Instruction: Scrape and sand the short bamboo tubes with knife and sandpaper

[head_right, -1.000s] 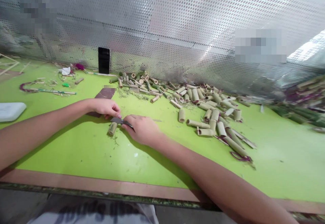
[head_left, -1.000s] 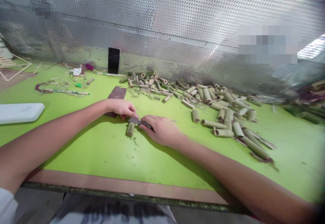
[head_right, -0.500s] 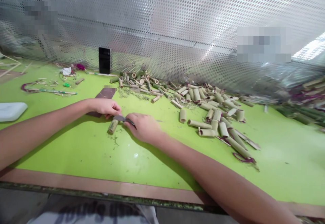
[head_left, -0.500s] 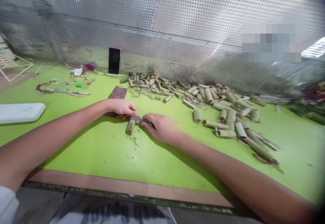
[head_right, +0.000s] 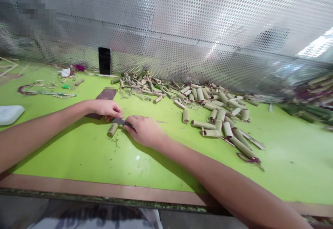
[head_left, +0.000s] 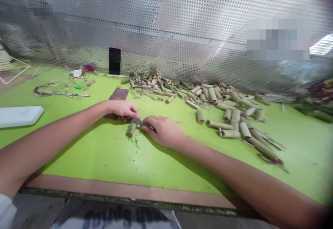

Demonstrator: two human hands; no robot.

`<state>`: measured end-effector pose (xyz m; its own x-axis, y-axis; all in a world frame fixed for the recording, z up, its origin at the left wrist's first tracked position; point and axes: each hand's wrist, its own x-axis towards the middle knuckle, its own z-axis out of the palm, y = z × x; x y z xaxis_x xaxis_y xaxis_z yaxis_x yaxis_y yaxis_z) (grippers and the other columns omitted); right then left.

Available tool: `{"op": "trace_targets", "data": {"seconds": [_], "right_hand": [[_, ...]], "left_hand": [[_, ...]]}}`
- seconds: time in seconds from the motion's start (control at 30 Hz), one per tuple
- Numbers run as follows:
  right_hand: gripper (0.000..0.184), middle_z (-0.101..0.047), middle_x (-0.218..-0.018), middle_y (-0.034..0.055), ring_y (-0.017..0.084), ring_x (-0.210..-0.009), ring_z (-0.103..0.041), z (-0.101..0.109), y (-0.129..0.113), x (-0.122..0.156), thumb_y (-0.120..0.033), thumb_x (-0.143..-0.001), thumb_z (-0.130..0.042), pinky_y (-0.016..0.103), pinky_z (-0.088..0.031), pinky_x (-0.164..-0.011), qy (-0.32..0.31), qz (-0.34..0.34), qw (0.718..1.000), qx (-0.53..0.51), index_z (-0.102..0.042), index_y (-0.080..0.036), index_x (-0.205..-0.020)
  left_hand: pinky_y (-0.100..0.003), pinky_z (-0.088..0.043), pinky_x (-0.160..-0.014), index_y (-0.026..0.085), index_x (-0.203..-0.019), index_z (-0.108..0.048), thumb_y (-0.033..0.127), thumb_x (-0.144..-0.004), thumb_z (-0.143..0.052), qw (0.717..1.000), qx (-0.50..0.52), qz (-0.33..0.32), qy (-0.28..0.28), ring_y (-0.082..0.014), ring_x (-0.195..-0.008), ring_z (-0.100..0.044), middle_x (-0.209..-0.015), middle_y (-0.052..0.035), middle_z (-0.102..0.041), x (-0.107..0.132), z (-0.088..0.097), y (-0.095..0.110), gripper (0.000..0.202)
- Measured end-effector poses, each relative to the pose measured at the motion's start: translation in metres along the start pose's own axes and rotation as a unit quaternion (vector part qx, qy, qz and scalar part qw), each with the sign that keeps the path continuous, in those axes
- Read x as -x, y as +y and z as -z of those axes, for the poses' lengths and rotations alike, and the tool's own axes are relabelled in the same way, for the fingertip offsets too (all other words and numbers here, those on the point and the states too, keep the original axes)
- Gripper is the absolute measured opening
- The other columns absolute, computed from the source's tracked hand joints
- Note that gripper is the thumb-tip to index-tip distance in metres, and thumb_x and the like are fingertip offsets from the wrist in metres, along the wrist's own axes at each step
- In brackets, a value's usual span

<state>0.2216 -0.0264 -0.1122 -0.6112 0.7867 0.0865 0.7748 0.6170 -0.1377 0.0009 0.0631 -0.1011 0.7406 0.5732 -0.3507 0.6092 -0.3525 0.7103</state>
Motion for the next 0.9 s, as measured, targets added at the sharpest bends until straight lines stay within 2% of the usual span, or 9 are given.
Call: {"op": "trace_targets", "data": {"seconds": [0.4, 0.63, 0.8, 0.9], "right_hand": [[0.024, -0.072, -0.092, 0.0045, 0.017, -0.074, -0.062, 0.001, -0.002, 0.0, -0.037, -0.101, -0.049, 0.028, -0.033, -0.06, 0.003, -0.014, 1.0, -0.005, -0.066, -0.02, -0.104], [0.025, -0.072, -0.09, 0.0055, 0.017, -0.073, -0.062, 0.0, -0.006, -0.002, -0.038, -0.102, -0.048, 0.028, -0.034, -0.06, -0.003, -0.026, 1.0, 0.0, -0.066, -0.02, -0.104], [0.029, -0.072, -0.1, 0.0068, 0.019, -0.08, -0.064, -0.002, -0.014, -0.006, -0.039, -0.102, -0.047, 0.029, -0.036, -0.063, 0.009, -0.012, 1.0, 0.013, -0.065, -0.021, -0.114], [0.027, -0.072, -0.099, 0.0067, 0.02, -0.081, -0.064, -0.001, -0.016, -0.006, -0.038, -0.102, -0.047, 0.029, -0.035, -0.063, 0.017, -0.025, 0.999, 0.019, -0.066, -0.02, -0.111]], "left_hand": [[-0.022, -0.039, -0.051, 0.018, -0.067, -0.061, 0.05, -0.086, -0.066, 1.0, -0.006, 0.004, 0.007, -0.0115, -0.047, -0.053, -0.051, 0.0021, -0.057, -0.001, 0.0, -0.002, 0.037], [-0.023, -0.04, -0.052, 0.019, -0.067, -0.061, 0.058, -0.082, -0.068, 1.0, -0.001, 0.0, 0.001, -0.0124, -0.048, -0.054, -0.051, 0.0015, -0.058, -0.002, 0.0, -0.003, 0.042], [-0.022, -0.037, -0.048, 0.018, -0.07, -0.064, 0.064, -0.078, -0.069, 1.0, -0.009, 0.006, 0.015, -0.0123, -0.048, -0.054, -0.053, 0.0011, -0.061, -0.004, 0.001, -0.004, 0.046], [-0.023, -0.038, -0.048, 0.018, -0.068, -0.062, 0.064, -0.076, -0.07, 1.0, 0.007, 0.017, 0.011, -0.0125, -0.047, -0.054, -0.051, 0.0017, -0.059, -0.004, 0.002, -0.004, 0.047]]}}
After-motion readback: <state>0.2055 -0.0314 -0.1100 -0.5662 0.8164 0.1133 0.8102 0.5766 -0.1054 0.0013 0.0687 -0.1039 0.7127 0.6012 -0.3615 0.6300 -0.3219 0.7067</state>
